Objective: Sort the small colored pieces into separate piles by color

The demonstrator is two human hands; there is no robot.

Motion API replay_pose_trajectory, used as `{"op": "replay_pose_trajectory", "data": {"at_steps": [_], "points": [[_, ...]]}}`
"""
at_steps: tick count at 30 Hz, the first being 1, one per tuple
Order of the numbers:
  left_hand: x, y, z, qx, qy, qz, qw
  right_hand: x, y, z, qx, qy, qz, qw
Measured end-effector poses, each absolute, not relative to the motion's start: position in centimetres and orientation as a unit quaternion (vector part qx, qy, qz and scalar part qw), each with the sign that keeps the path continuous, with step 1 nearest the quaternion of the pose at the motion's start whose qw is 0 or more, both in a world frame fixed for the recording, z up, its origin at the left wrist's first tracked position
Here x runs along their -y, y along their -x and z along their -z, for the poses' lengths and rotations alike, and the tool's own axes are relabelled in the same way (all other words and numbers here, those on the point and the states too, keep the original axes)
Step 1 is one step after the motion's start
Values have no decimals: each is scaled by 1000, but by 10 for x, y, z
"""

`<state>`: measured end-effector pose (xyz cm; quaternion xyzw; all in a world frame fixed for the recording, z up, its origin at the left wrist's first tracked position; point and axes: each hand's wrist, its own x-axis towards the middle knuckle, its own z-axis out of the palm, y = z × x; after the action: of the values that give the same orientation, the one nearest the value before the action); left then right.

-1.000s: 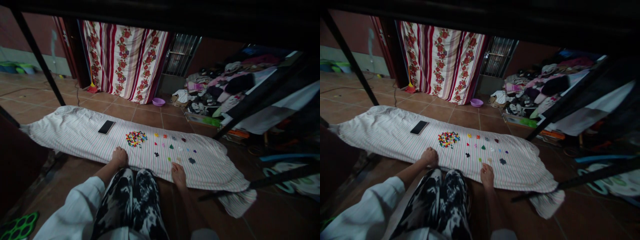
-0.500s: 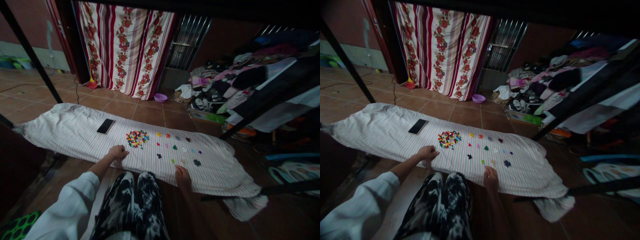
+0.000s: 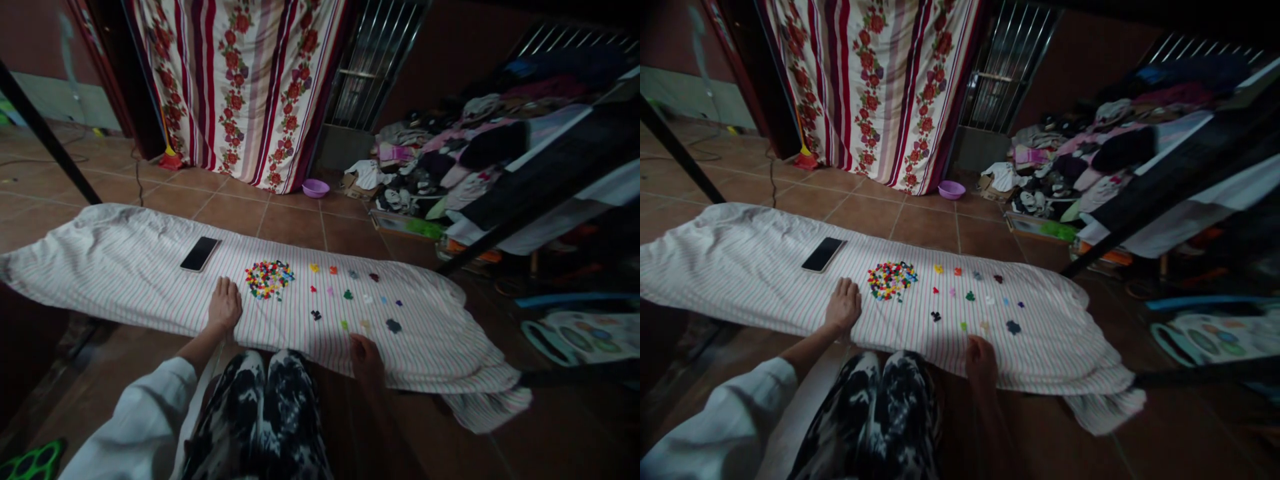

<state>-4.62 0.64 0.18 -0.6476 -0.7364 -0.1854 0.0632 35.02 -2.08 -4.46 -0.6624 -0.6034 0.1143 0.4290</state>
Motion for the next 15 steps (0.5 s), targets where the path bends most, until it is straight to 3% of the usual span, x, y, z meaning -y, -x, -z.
{"op": "replay_pose_trajectory", "data": {"at_steps": [7,15], "points": [[-4,42,-1,762,625,168,15,1,-314,11,644,614,-143,433],[-3,42,1,776,608,168,12,-80,-221,-19,750,510,-189,376]]}}
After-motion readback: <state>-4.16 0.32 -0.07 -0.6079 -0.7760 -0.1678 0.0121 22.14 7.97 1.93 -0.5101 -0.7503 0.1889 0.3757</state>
